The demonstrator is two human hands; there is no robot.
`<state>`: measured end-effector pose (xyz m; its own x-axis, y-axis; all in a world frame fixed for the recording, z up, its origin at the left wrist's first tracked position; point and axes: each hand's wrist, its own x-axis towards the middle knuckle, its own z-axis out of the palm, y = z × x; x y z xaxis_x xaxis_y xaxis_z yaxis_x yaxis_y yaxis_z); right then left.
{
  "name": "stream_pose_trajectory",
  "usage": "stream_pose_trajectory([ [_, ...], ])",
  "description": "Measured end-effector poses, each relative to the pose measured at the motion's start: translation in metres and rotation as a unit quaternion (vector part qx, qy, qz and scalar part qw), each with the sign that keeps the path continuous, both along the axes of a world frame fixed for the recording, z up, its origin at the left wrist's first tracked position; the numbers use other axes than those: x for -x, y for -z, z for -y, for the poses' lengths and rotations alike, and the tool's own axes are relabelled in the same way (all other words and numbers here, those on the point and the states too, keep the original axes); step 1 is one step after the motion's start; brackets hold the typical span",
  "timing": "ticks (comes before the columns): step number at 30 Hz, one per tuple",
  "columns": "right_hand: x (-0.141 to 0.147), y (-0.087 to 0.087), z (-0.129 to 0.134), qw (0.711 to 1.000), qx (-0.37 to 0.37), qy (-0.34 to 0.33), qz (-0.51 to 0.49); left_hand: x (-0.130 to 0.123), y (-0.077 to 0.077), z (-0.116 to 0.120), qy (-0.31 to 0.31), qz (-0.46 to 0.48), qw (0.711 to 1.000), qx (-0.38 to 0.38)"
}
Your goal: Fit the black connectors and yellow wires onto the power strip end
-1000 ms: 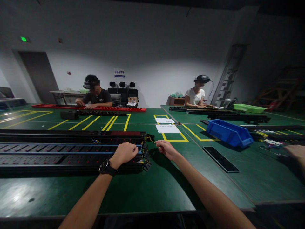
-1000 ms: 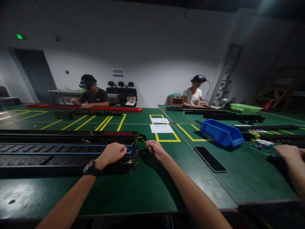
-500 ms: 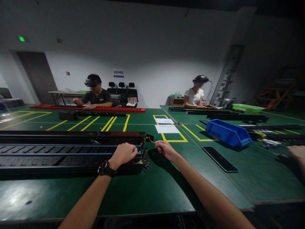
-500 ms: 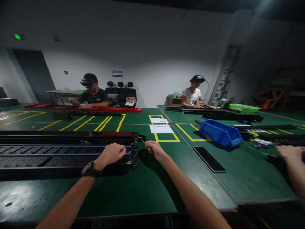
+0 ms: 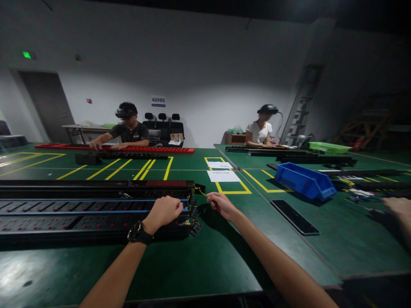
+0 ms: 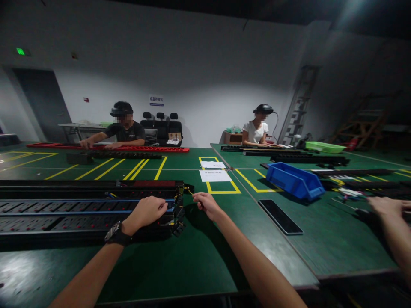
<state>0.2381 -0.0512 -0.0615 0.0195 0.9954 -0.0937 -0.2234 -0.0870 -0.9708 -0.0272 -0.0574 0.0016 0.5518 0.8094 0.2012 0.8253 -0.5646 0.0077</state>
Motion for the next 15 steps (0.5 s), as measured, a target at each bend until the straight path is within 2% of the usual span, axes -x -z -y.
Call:
stream_pose_trajectory([
  [15, -0.0014, 0.0037, -0.0016, 0.999, -0.006, -0.004, 0.035, 0.0001, 0.0021, -0.0013, 0.002, 0.003, 1.0, -0.006],
])
